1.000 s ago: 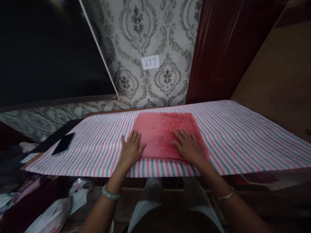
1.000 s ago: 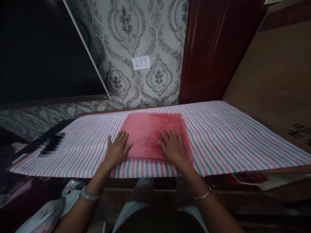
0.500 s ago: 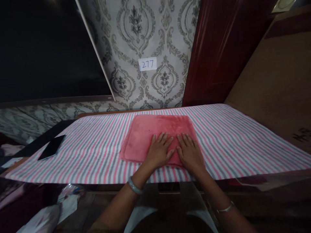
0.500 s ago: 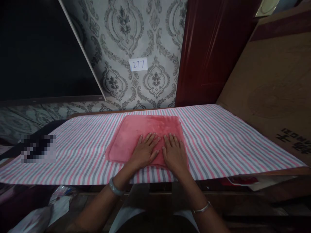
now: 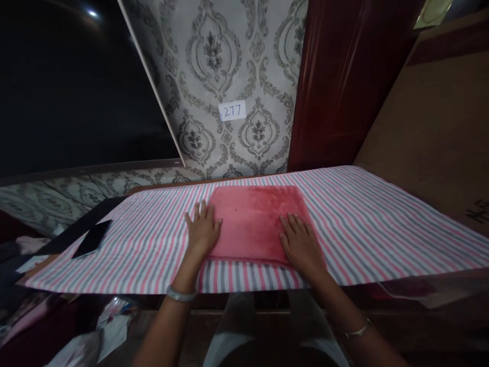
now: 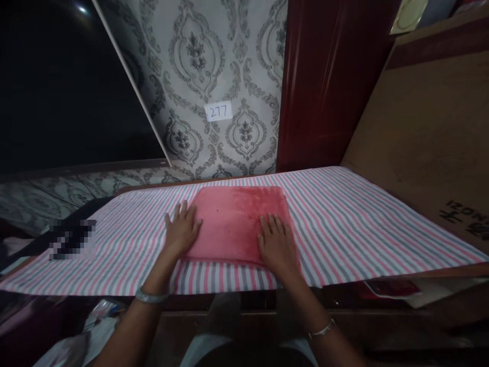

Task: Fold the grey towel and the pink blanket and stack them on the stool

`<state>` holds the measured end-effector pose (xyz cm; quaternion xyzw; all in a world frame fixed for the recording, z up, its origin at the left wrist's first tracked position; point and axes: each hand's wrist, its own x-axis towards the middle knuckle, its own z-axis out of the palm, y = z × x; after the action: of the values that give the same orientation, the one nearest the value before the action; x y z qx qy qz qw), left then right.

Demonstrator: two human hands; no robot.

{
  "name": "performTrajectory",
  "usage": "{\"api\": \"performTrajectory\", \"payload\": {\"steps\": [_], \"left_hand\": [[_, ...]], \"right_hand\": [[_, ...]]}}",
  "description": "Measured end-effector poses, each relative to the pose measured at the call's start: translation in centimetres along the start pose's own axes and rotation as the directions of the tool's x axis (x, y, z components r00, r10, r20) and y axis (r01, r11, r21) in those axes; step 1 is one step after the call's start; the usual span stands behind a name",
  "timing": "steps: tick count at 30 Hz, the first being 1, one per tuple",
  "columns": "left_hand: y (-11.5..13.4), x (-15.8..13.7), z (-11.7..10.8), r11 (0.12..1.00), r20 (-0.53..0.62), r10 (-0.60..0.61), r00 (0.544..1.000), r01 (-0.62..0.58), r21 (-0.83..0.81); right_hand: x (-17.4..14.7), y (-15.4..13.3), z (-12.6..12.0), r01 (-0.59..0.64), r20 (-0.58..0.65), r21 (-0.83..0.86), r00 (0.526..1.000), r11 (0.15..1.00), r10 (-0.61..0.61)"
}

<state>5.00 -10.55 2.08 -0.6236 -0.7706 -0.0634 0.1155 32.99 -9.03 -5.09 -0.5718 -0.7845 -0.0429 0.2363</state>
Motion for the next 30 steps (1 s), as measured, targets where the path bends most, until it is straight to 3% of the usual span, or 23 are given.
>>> {"api": "performTrajectory", "payload": {"steps": [3, 6, 9, 13, 18, 22, 25, 28, 30], "left_hand": [[3.0, 0.9, -1.1, 0.977, 0.022, 0.199, 0.980, -0.197, -0.077], [6.8, 2.9, -2.2, 0.914, 0.077, 0.384, 0.920, -0.366, -0.176], [9.9, 5.1, -2.2, 0.867, 0.116, 0.464, 0.878, -0.423, -0.263], [11.7, 6.5, 0.1, 0.869, 0.153, 0.463, 0.873, -0.414, -0.272], [9.4, 7.0, 3.1, 0.891, 0.081, 0.428, 0.900, -0.406, -0.205], [4.9, 8.8, 2.9, 0.967, 0.125, 0.247, 0.961, -0.236, -0.097], [1.8, 10.1, 2.2, 0.994, 0.197, 0.099, 0.975, -0.089, -0.059], [1.1, 10.4, 1.2, 1.000, 0.185, 0.006, 0.983, -0.005, -0.008], [2.2, 9.7, 0.5, 0.998, 0.109, 0.067, 0.992, -0.069, 0.008]], "right_hand": [[1.8, 0.7, -0.7, 0.015, -0.002, 0.061, 1.000, 0.998, -0.015], [5.2, 0.9, -1.7, 0.031, -0.067, 0.114, 0.997, 0.993, -0.023], [8.4, 0.3, -1.8, -0.009, -0.106, 0.078, 0.994, 0.997, 0.018], [8.9, -0.9, 0.1, -0.060, 0.002, -0.015, 0.998, 0.998, 0.060], [7.1, -1.0, 1.8, -0.033, -0.013, -0.068, 0.999, 0.997, 0.032], [7.2, -0.6, 2.0, -0.035, -0.025, 0.008, 0.999, 0.999, 0.035], [7.8, 0.4, 2.3, -0.062, -0.056, 0.217, 0.996, 0.974, 0.076], [8.3, 1.8, 2.6, -0.112, -0.104, 0.572, 0.973, 0.812, 0.208], [8.5, 2.6, 2.5, -0.122, -0.127, 0.764, 0.935, 0.634, 0.332]]}}
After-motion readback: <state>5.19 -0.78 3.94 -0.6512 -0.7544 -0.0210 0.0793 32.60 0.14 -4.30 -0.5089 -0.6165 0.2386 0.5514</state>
